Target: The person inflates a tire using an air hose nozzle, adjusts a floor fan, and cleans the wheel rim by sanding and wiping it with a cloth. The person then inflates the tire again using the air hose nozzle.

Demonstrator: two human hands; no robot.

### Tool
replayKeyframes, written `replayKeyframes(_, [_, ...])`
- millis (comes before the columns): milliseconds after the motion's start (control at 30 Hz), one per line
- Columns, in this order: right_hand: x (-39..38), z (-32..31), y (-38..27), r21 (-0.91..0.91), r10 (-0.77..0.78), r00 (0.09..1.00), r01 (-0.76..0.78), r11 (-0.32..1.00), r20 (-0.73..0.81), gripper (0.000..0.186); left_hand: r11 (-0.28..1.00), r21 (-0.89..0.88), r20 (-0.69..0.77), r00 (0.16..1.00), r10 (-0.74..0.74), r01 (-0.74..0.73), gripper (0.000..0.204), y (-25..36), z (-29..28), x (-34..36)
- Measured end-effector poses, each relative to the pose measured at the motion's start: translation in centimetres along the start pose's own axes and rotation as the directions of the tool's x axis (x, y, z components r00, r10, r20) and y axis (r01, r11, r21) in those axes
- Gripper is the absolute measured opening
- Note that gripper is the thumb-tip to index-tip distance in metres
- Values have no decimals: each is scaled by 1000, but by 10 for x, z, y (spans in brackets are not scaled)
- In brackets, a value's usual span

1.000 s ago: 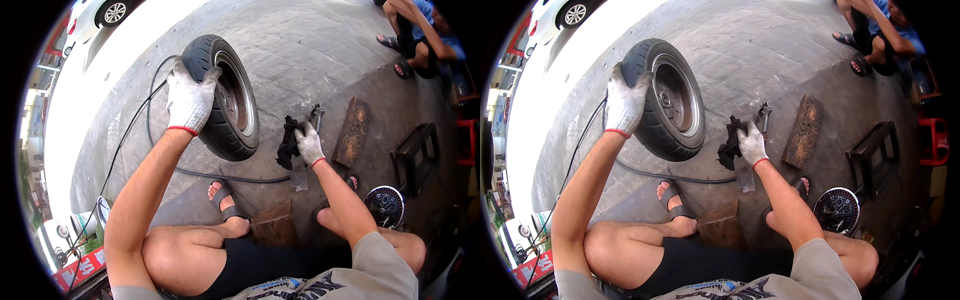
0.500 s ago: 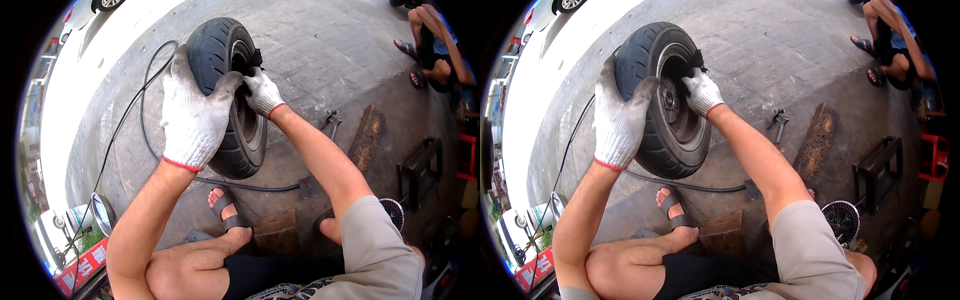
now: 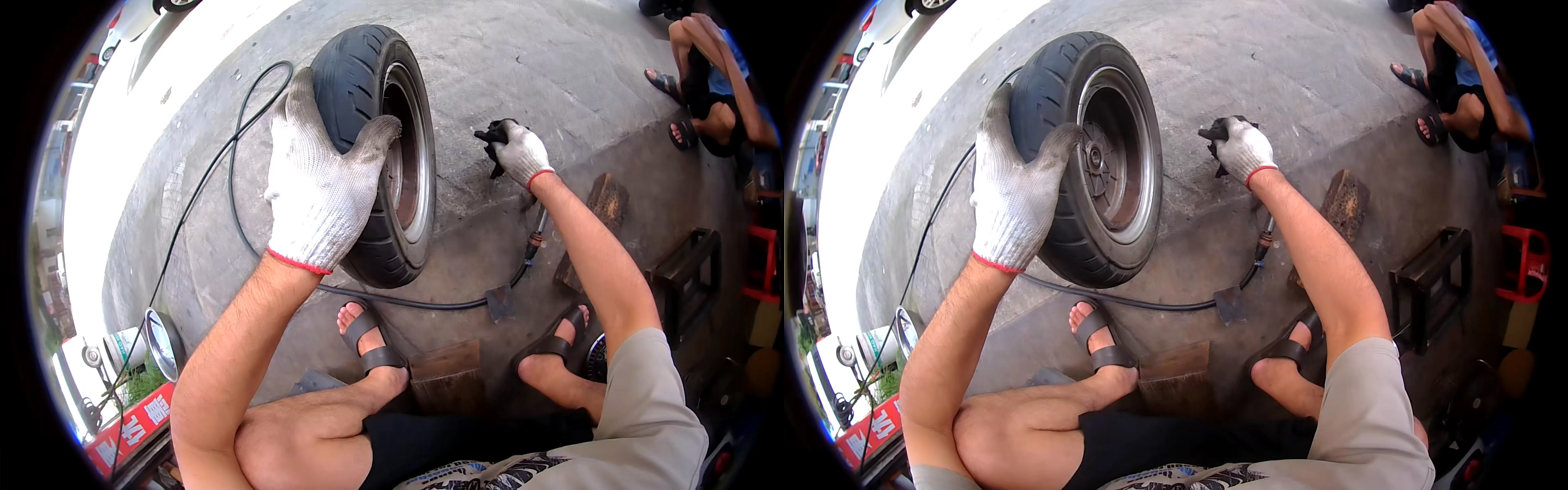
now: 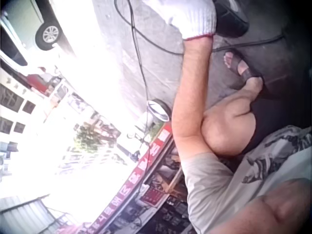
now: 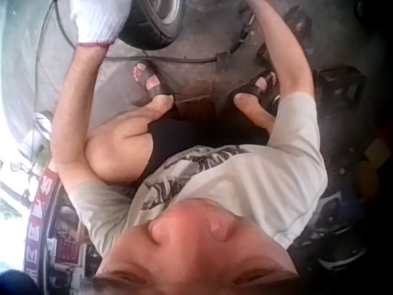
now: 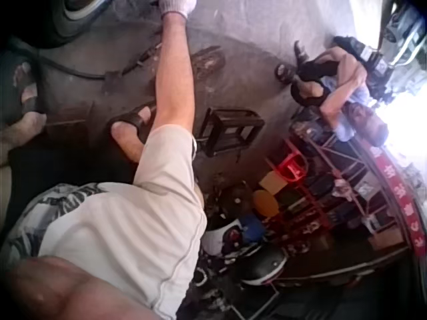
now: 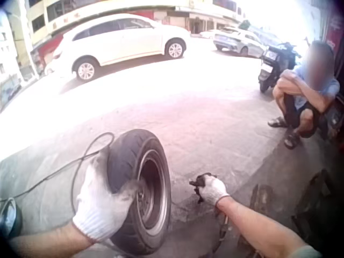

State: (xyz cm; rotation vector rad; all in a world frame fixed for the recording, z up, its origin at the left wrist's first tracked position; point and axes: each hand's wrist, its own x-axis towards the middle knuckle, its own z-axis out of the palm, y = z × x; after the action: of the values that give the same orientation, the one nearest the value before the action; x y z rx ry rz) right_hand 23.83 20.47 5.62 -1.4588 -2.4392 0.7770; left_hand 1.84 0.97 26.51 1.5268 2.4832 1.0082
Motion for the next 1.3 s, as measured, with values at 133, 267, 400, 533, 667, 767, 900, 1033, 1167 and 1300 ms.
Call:
replayKeyframes(133, [-7, 26, -72, 162, -127, 987, 141, 977, -93, 37, 997, 72, -21, 999, 43, -42, 91, -10, -2, 1])
replayKeyframes(267, [-6, 66, -110, 120, -445, 886, 459, 880, -128, 43, 997, 49, -29, 998, 61, -59, 89, -2, 4, 1])
replayKeyframes(400, [-13, 96, -99, -103, -502, 865, 497, 862, -23, 45, 1000, -5, 16, 1000, 2, -2, 89, 8, 2, 4])
replayKeyframes(533, [-41, 97, -85, 239, -501, 823, 447, 862, 267, 43, 1000, 9, 17, 1000, 1, -1, 90, -8, -3, 8])
replayKeyframes(667, [-35, 50, -49, -91, -198, 846, 277, 957, 494, 38, 994, 105, -9, 1000, -15, 16, 82, -11, -3, 0])
replayKeyframes(767, [-24, 46, -2, -5, 31, 997, -31, 1000, 74, 38, 997, 70, -29, 999, 29, -27, 81, -11, -1, 2])
replayKeyframes(900, [-28, 64, -47, 386, 56, 993, -11, 922, -106, 39, 1000, 0, -19, 1000, 21, -21, 92, -18, -2, 3])
replayKeyframes(1033, [-56, 87, -109, 343, -220, 968, 169, 924, 117, 44, 999, 30, -29, 999, 14, -13, 79, -15, -1, 1])
replayKeyframes(1167, [-34, 108, -117, 113, -187, 978, 176, 978, 93, 46, 1000, 1, -4, 1000, 16, -16, 90, -6, -1, -1])
replayKeyframes(1300, [14, 95, -103, -48, -247, 969, 246, 968, -26, 39, 999, 17, -9, 999, 40, -40, 91, -12, 2, -5])
